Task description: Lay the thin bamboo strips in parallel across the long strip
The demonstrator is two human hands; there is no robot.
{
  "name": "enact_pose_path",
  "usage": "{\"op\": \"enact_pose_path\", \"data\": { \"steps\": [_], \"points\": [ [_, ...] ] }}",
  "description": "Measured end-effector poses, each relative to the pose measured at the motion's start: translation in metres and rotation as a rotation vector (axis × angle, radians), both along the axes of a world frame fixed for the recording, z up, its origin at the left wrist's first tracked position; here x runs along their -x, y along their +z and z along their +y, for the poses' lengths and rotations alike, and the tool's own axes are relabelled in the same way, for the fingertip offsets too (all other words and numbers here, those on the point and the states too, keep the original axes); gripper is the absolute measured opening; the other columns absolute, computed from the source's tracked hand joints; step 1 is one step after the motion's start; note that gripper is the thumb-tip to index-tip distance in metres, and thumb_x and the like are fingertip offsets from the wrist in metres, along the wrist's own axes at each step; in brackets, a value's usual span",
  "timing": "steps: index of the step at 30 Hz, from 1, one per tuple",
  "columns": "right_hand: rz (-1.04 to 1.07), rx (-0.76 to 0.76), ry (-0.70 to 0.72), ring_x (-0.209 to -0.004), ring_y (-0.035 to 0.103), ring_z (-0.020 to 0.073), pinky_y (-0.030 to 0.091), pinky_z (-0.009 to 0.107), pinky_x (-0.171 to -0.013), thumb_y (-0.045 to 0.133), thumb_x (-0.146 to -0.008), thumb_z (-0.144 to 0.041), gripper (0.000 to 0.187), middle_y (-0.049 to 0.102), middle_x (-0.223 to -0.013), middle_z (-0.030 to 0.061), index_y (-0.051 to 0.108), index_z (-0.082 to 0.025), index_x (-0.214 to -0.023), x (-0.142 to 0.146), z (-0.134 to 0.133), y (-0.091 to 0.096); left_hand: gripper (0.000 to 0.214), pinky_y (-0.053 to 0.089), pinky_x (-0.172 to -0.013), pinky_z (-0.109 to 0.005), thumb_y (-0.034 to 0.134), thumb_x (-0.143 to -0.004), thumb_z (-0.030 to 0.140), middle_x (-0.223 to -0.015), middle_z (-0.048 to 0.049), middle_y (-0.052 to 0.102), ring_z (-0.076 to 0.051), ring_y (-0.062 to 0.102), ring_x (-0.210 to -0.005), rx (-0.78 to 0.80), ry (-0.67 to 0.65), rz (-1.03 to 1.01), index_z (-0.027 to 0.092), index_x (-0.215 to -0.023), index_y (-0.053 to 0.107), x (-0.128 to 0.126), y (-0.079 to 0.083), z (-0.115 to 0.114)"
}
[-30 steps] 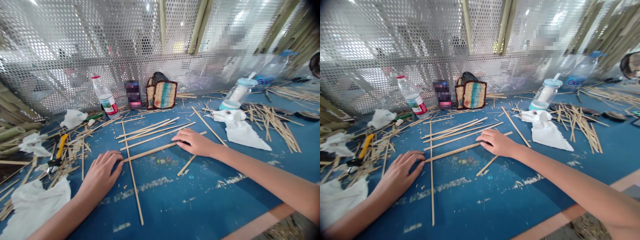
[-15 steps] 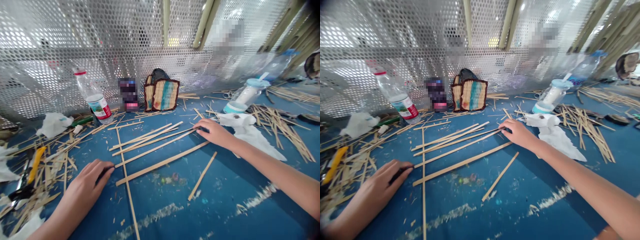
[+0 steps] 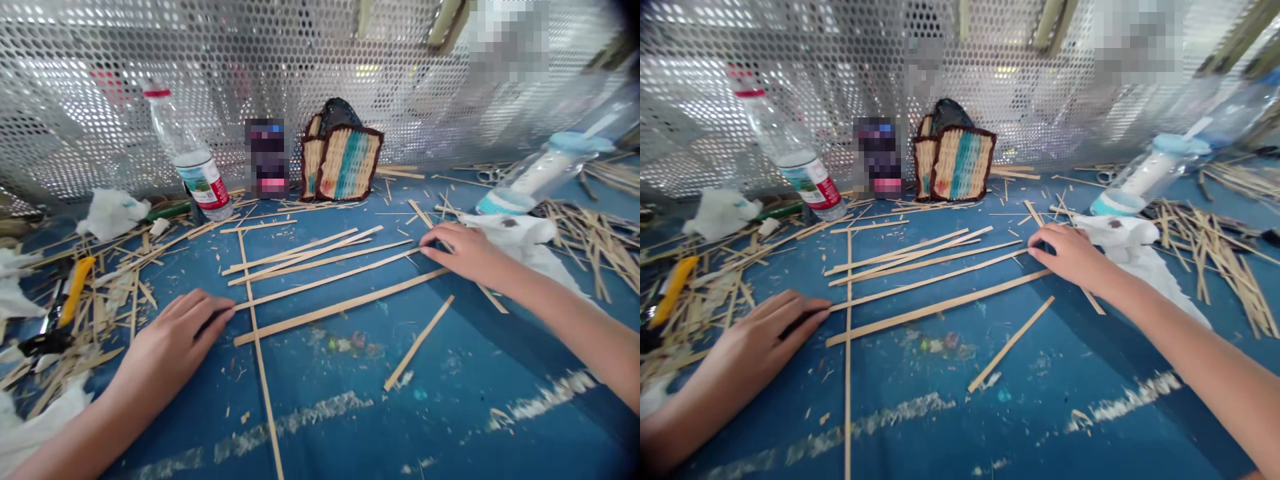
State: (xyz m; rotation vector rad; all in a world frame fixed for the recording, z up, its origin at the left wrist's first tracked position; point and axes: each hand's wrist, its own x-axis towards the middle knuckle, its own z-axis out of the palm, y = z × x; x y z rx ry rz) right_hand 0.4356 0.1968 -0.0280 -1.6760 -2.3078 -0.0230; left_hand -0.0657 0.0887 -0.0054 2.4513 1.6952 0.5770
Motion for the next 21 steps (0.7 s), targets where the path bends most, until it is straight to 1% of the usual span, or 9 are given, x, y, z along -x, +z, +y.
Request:
{"op": "enact_pose_path", "data": {
  "steps": [3,5,7,12,18,21],
  "points": [
    [-0.053,0.037,-0.008,-0.114,0.057,0.0313,0.033,0.056,-0.103,0.047,-0.094,-0.047,0.028,0.066,-0.114,0.0091,0.065,-0.026,-0.094,-0.002,-0.003,0.004,0.037,0.049,-0.085,-0.032,0.041,-0.099,0.055,-0.103,-0.0010,0.069,-0.022,0.065,-0.096,0.017,-0.010,-0.014,0.032,-0.106,0.069,0.003,-0.002,-0.002],
    [-0.072,0.076,-0.025,-0.116,0.056,0.0312,0.027,0.056,-0.105,0.047,-0.092,-0.046,0.027,0.066,-0.115,0.0087,0.065,-0.026,-0.093,-0.005,-0.005,0.007,0.033,0.048,-0.086,-0.032,0.044,-0.100,0.052,-0.105,-0.0010,0.068,-0.021,0.063,-0.098,0.027,-0.042,-0.012,0.032,-0.107,0.069,0.005,-0.004,-0.003],
    [-0.072,0.104,-0.028,-0.116,0.057,0.0312,0.025,0.056,-0.106,0.048,-0.090,-0.048,0.027,0.067,-0.114,0.0082,0.065,-0.026,-0.092,-0.008,-0.005,0.010,0.032,0.048,-0.087,-0.032,0.046,-0.100,0.050,-0.105,-0.0017,0.068,-0.021,0.062,-0.097,0.030,-0.081,-0.001,0.031,-0.108,0.070,0.005,-0.004,-0.004],
    [-0.060,0.129,0.038,-0.109,0.059,0.0304,0.028,0.053,-0.103,0.044,-0.086,-0.056,0.035,0.066,-0.106,0.0082,0.062,-0.026,-0.085,-0.013,-0.005,0.014,0.027,0.046,-0.088,-0.033,0.048,-0.101,0.045,-0.106,-0.0022,0.066,-0.020,0.060,-0.096,0.021,-0.117,0.016,0.029,-0.108,0.069,0.004,-0.002,-0.006],
    [-0.033,0.166,0.051,-0.101,0.061,0.0307,0.035,0.051,-0.095,0.045,-0.082,-0.057,0.034,0.066,-0.101,0.0091,0.061,-0.027,-0.082,-0.010,-0.005,0.016,0.027,0.045,-0.089,-0.034,0.048,-0.101,0.044,-0.106,-0.0023,0.065,-0.020,0.060,-0.097,0.047,-0.114,0.006,0.027,-0.107,0.068,0.001,0.001,-0.006],
    [-0.042,0.172,0.027,-0.100,0.062,0.0319,0.033,0.055,-0.097,0.043,-0.084,-0.061,0.038,0.067,-0.099,0.0088,0.061,-0.027,-0.082,-0.007,-0.006,0.018,0.027,0.046,-0.090,-0.035,0.048,-0.100,0.044,-0.107,-0.0028,0.065,-0.020,0.060,-0.098,0.057,-0.106,0.000,0.027,-0.107,0.069,0.000,0.001,-0.007]
  ]
}}
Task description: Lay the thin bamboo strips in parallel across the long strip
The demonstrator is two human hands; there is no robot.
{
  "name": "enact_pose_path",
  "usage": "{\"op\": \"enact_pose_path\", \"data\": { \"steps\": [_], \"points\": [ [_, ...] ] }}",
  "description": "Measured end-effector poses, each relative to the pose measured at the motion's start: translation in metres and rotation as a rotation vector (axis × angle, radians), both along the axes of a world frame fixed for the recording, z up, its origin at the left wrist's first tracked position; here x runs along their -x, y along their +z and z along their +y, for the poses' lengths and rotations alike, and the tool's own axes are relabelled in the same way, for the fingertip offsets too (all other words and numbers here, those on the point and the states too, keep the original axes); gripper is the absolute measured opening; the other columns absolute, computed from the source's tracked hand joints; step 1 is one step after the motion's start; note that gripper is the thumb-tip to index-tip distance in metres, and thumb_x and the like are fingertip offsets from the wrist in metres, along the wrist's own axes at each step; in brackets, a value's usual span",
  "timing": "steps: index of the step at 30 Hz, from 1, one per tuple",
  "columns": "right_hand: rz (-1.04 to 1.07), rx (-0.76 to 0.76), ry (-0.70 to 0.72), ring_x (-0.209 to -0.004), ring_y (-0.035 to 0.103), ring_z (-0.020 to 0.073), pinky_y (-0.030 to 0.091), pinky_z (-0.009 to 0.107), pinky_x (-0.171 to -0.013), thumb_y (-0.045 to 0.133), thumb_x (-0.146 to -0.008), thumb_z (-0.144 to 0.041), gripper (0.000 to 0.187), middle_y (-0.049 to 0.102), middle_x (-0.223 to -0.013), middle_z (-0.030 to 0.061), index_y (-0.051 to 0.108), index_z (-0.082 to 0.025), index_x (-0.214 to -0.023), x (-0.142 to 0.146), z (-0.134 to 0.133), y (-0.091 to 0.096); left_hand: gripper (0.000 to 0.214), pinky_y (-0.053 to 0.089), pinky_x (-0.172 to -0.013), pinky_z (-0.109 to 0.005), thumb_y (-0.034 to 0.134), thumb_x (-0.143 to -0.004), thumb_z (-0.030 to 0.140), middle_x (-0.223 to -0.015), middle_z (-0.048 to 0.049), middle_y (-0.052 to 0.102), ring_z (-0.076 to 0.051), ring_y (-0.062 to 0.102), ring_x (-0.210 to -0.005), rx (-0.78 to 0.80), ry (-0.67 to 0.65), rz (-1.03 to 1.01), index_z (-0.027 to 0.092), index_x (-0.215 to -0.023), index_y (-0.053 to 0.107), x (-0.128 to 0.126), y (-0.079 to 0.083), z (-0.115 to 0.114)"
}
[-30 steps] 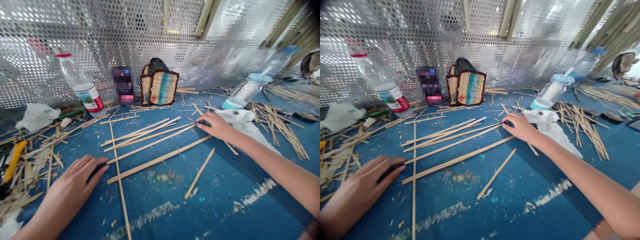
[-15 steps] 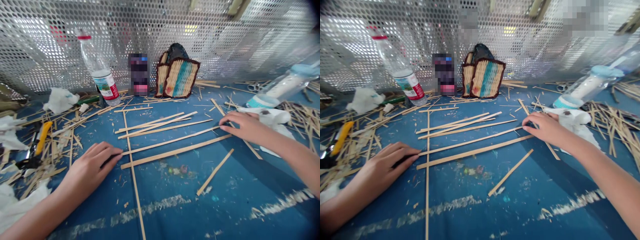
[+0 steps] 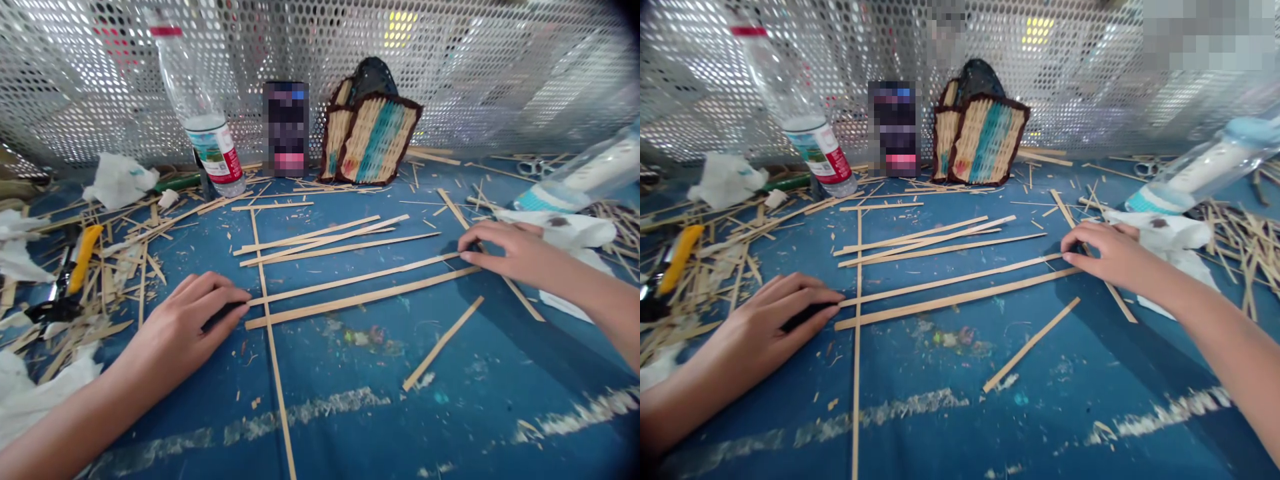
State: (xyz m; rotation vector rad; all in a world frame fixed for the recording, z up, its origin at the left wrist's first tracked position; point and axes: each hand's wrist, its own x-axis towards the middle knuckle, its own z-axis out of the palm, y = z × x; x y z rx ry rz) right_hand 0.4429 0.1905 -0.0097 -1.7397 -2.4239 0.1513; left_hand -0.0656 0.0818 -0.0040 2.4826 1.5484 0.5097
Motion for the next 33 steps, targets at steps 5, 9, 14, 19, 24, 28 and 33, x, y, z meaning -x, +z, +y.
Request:
{"op": "enact_pose_path", "data": {
  "steps": [5,9,14,19,24,28,33],
  "points": [
    [-0.003,0.029,-0.016,-0.100,0.063,0.0328,0.030,0.059,-0.100,0.039,-0.085,-0.070,0.048,0.070,-0.098,0.0088,0.061,-0.028,-0.081,0.0046,-0.0024,0.0034,0.025,0.045,-0.089,-0.034,0.049,-0.100,0.043,-0.106,-0.0024,0.065,-0.020,0.060,-0.098,-0.020,-0.002,-0.024,0.027,-0.104,0.069,-0.0005,0.0007,-0.0008],
    [-0.006,0.025,-0.031,-0.097,0.064,0.0327,0.030,0.062,-0.100,0.038,-0.084,-0.070,0.048,0.070,-0.097,0.0078,0.061,-0.028,-0.082,0.0063,-0.0034,0.0035,0.022,0.045,-0.087,-0.033,0.051,-0.100,0.040,-0.104,-0.0013,0.066,-0.020,0.061,-0.096,-0.047,-0.013,-0.040,0.027,-0.103,0.068,-0.0004,0.0016,-0.0006],
    [-0.017,0.016,-0.011,-0.098,0.064,0.0323,0.030,0.063,-0.101,0.039,-0.087,-0.068,0.046,0.071,-0.098,0.0063,0.062,-0.029,-0.085,0.0036,-0.0048,0.0014,0.021,0.045,-0.086,-0.033,0.051,-0.099,0.039,-0.105,-0.0016,0.066,-0.020,0.061,-0.096,-0.043,-0.012,-0.025,0.027,-0.104,0.068,0.0000,0.0023,-0.0016],
    [-0.010,0.007,-0.027,-0.097,0.066,0.0321,0.032,0.063,-0.101,0.038,-0.086,-0.073,0.050,0.071,-0.096,0.0052,0.062,-0.030,-0.085,0.0018,-0.0050,-0.0002,0.023,0.047,-0.087,-0.034,0.051,-0.099,0.041,-0.106,-0.0029,0.065,-0.021,0.060,-0.097,-0.046,0.002,-0.021,0.027,-0.102,0.069,0.0002,0.0015,-0.0029],
    [0.029,0.004,-0.044,-0.093,0.066,0.0316,0.036,0.062,-0.098,0.038,-0.083,-0.078,0.055,0.071,-0.091,0.0049,0.064,-0.030,-0.082,0.0049,-0.0049,0.0010,0.021,0.046,-0.089,-0.034,0.052,-0.099,0.040,-0.108,-0.0034,0.064,-0.021,0.059,-0.099,-0.027,-0.004,-0.010,0.027,-0.104,0.068,0.0021,0.0010,-0.0036],
    [0.049,0.010,-0.061,-0.093,0.066,0.0319,0.032,0.064,-0.101,0.039,-0.082,-0.079,0.054,0.072,-0.091,0.0045,0.064,-0.030,-0.081,0.0080,-0.0063,0.0041,0.021,0.046,-0.090,-0.035,0.051,-0.099,0.039,-0.109,-0.0032,0.064,-0.020,0.058,-0.098,-0.019,-0.014,-0.010,0.027,-0.104,0.068,0.0019,0.0019,-0.0041],
    [0.042,0.011,-0.066,-0.090,0.067,0.0311,0.036,0.061,-0.100,0.040,-0.085,-0.073,0.050,0.072,-0.090,0.0059,0.064,-0.029,-0.083,0.0099,-0.0070,0.0050,0.023,0.048,-0.088,-0.035,0.049,-0.098,0.042,-0.109,-0.0028,0.066,-0.022,0.060,-0.099,-0.012,0.001,-0.042,0.030,-0.104,0.068,0.0043,0.0006,-0.0047]
  ]
}}
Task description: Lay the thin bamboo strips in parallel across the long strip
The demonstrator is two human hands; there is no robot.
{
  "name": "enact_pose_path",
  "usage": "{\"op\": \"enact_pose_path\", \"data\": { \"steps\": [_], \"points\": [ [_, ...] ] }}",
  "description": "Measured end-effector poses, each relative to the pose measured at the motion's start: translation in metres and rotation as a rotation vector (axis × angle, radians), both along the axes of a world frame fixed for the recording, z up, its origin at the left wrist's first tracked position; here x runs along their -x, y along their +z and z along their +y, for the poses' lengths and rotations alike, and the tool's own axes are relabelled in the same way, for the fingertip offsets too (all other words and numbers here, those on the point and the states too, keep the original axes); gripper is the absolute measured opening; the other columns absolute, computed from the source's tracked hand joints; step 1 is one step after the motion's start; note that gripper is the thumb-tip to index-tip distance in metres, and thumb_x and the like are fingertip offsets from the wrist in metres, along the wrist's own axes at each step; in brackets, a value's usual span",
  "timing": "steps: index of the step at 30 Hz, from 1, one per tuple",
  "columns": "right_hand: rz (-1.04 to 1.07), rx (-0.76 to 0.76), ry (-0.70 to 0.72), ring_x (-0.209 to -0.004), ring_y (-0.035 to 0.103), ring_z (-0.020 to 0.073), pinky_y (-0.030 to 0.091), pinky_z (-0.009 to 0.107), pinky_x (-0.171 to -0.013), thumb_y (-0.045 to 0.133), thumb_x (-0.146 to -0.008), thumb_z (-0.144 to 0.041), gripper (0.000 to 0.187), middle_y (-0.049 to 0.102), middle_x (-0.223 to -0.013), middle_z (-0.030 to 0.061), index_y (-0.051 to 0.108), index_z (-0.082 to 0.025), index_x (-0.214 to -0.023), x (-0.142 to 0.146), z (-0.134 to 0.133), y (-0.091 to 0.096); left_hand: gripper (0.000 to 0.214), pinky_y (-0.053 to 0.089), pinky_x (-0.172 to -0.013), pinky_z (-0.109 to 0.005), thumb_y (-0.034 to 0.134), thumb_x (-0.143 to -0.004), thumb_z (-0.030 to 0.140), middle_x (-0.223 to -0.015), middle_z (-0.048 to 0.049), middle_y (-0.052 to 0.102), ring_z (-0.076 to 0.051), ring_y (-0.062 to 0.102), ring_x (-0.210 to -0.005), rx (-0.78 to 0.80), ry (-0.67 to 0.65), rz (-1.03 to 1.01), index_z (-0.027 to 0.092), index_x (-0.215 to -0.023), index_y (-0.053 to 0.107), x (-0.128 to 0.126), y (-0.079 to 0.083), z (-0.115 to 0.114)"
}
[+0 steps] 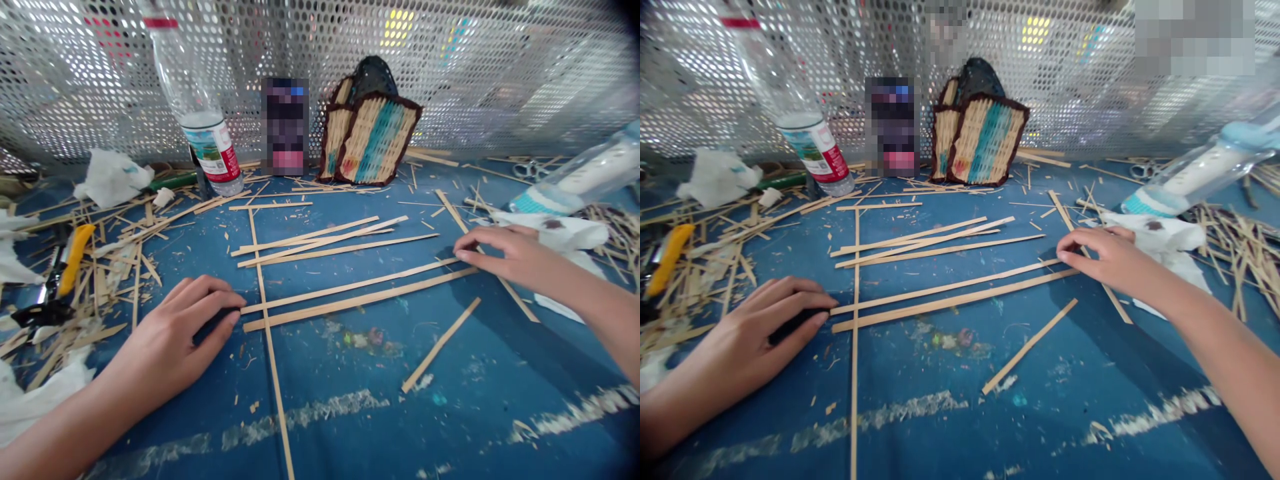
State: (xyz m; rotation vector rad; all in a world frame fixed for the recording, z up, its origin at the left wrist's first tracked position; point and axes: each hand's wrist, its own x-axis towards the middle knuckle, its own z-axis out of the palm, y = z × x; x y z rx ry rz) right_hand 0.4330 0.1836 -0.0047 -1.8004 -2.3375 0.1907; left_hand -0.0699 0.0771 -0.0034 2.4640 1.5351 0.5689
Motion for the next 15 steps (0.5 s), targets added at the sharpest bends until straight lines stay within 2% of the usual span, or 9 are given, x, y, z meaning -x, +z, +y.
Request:
{"op": "enact_pose_path", "data": {
  "steps": [3,8,11,15],
  "points": [
    [-0.003,-0.072,-0.002,-0.095,0.066,0.0306,0.037,0.059,-0.102,0.041,-0.090,-0.064,0.043,0.071,-0.095,0.0067,0.064,-0.028,-0.086,0.001,-0.002,-0.001,0.026,0.049,-0.088,-0.034,0.045,-0.098,0.042,-0.111,-0.0020,0.066,-0.023,0.062,-0.102,0.016,0.033,-0.024,0.032,-0.109,0.066,0.003,-0.002,0.002],
    [-0.007,-0.182,0.042,-0.123,0.056,0.0326,0.029,0.059,-0.109,0.041,-0.095,-0.049,0.035,0.065,-0.124,0.0083,0.065,-0.028,-0.109,0.006,-0.004,-0.006,0.032,0.045,-0.099,-0.039,0.041,-0.100,0.043,-0.121,-0.0049,0.063,-0.025,0.060,-0.111,-0.008,0.158,0.011,0.028,-0.121,0.060,0.002,-0.003,0.010],
    [0.035,-0.196,0.081,-0.124,0.056,0.0315,0.032,0.057,-0.110,0.042,-0.097,-0.046,0.035,0.065,-0.127,0.0075,0.065,-0.029,-0.117,0.009,-0.002,-0.010,0.037,0.040,-0.105,-0.043,0.037,-0.102,0.040,-0.132,-0.0062,0.061,-0.026,0.056,-0.121,-0.068,0.089,0.081,0.026,-0.131,0.055,-0.001,-0.003,0.015],
    [0.106,-0.184,0.186,-0.124,0.058,0.0288,0.039,0.054,-0.108,0.044,-0.099,-0.044,0.033,0.065,-0.130,0.0051,0.064,-0.031,-0.122,0.009,0.002,-0.017,0.040,0.038,-0.107,-0.044,0.035,-0.104,0.037,-0.140,-0.0053,0.059,-0.026,0.053,-0.126,-0.076,0.005,0.156,0.026,-0.139,0.052,-0.001,-0.006,0.017]
  ]
}}
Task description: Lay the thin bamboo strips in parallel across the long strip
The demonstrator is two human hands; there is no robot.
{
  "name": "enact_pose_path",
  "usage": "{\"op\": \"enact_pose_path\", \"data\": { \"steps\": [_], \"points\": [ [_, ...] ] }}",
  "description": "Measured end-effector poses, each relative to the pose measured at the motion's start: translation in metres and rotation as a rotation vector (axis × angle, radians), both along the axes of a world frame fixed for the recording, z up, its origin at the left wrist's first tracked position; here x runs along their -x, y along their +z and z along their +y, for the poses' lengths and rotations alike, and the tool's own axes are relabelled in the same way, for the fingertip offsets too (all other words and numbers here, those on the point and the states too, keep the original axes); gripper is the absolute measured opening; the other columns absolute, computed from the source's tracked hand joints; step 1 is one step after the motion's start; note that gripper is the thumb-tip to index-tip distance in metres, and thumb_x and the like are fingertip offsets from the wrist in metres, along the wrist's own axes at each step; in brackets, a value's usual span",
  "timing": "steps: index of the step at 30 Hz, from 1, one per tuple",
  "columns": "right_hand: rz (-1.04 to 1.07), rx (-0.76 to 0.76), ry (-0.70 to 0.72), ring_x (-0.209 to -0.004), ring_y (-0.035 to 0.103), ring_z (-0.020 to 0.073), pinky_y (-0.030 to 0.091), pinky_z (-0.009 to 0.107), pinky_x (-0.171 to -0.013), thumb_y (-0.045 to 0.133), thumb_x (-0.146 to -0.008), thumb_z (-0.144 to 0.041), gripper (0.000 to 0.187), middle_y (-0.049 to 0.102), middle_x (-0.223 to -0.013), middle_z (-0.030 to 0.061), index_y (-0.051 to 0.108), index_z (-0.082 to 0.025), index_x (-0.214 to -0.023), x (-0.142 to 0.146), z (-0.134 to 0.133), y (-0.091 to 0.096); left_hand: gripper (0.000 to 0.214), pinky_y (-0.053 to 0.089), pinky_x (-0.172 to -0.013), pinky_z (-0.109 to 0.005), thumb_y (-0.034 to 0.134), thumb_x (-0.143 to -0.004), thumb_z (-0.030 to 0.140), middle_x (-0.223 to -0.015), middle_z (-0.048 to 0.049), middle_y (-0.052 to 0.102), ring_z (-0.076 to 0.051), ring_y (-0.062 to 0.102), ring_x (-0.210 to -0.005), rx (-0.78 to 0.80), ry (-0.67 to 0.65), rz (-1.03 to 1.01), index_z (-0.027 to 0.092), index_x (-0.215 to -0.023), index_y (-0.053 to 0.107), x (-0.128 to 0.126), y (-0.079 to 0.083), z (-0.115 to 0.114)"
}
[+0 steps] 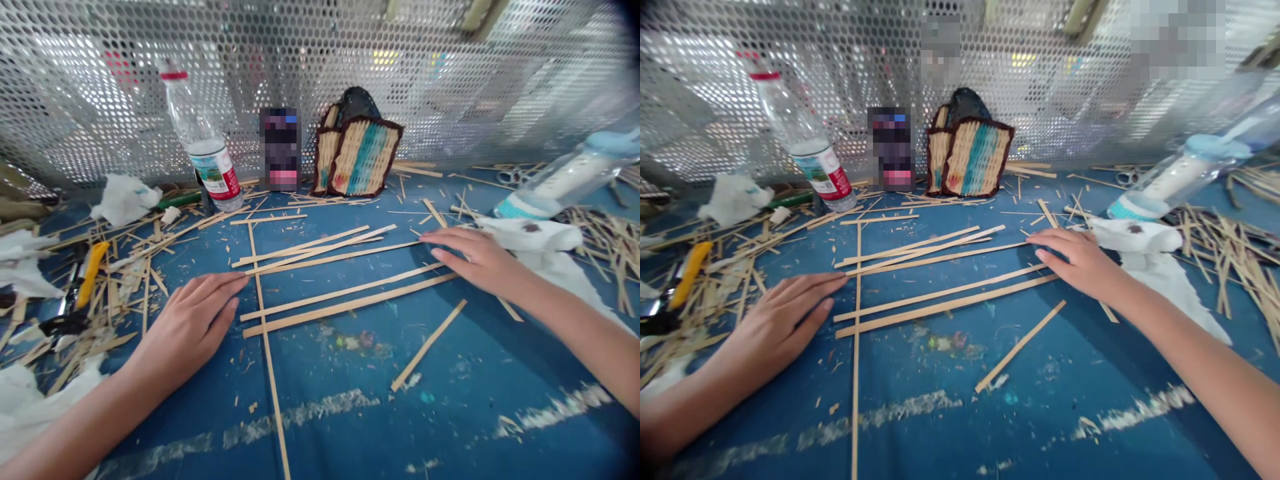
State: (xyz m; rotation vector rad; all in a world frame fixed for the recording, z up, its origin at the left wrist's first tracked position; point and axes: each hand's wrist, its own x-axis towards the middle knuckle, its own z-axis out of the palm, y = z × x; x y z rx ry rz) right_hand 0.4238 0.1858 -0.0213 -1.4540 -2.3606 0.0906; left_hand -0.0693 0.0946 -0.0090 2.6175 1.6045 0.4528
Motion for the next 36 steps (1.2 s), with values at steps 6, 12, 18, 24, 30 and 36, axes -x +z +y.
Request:
{"op": "enact_pose_path", "data": {
  "steps": [6,12,18,24,30,36],
  "points": [
    [0.008,0.038,0.061,-0.126,0.057,0.0307,0.043,0.057,-0.107,0.043,-0.100,-0.045,0.037,0.064,-0.133,0.0083,0.066,-0.029,-0.124,0.003,0.002,-0.003,0.043,0.039,-0.108,-0.044,0.033,-0.103,0.037,-0.141,-0.0080,0.056,-0.028,0.051,-0.128,-0.058,0.023,0.031,0.022,-0.135,0.058,0.004,-0.007,0.003],
    [0.020,0.046,0.073,-0.123,0.059,0.0296,0.045,0.056,-0.106,0.040,-0.100,-0.045,0.040,0.067,-0.128,0.0081,0.067,-0.027,-0.123,0.007,0.003,-0.002,0.046,0.043,-0.101,-0.049,0.034,-0.102,0.040,-0.128,-0.0126,0.059,-0.031,0.054,-0.116,-0.100,0.081,0.051,0.018,-0.133,0.061,0.004,-0.007,0.002],
    [0.020,0.012,0.068,-0.120,0.061,0.0306,0.046,0.057,-0.104,0.041,-0.100,-0.043,0.039,0.068,-0.125,0.0093,0.069,-0.026,-0.121,0.008,0.004,-0.004,0.048,0.041,-0.107,-0.049,0.033,-0.103,0.040,-0.141,-0.0109,0.056,-0.029,0.052,-0.125,-0.041,0.026,0.057,0.018,-0.141,0.053,0.003,-0.010,0.006],
    [0.040,0.025,0.091,-0.120,0.061,0.0291,0.047,0.056,-0.103,0.040,-0.100,-0.039,0.038,0.067,-0.128,0.0109,0.068,-0.024,-0.122,0.010,0.004,-0.003,0.048,0.039,-0.109,-0.047,0.035,-0.102,0.039,-0.146,-0.0049,0.056,-0.028,0.050,-0.130,-0.037,0.004,0.047,0.025,-0.147,0.046,0.007,-0.016,0.010],
    [0.100,0.080,0.126,-0.115,0.064,0.0274,0.049,0.053,-0.102,0.046,-0.095,-0.035,0.029,0.070,-0.122,0.0090,0.070,-0.025,-0.107,0.007,0.003,0.005,0.043,0.042,-0.104,-0.044,0.038,-0.101,0.040,-0.136,-0.0052,0.063,-0.028,0.055,-0.123,-0.065,-0.026,0.021,0.025,-0.140,0.052,0.006,-0.010,0.007],
    [0.122,0.180,0.081,-0.117,0.064,0.0287,0.051,0.051,-0.101,0.044,-0.095,-0.037,0.032,0.069,-0.127,0.0088,0.068,-0.026,-0.114,0.009,-0.007,0.013,0.042,0.044,-0.098,-0.042,0.039,-0.101,0.032,-0.131,-0.0059,0.064,-0.026,0.058,-0.115,-0.120,-0.034,0.050,0.024,-0.140,0.053,0.005,-0.007,0.000]
  ]
}}
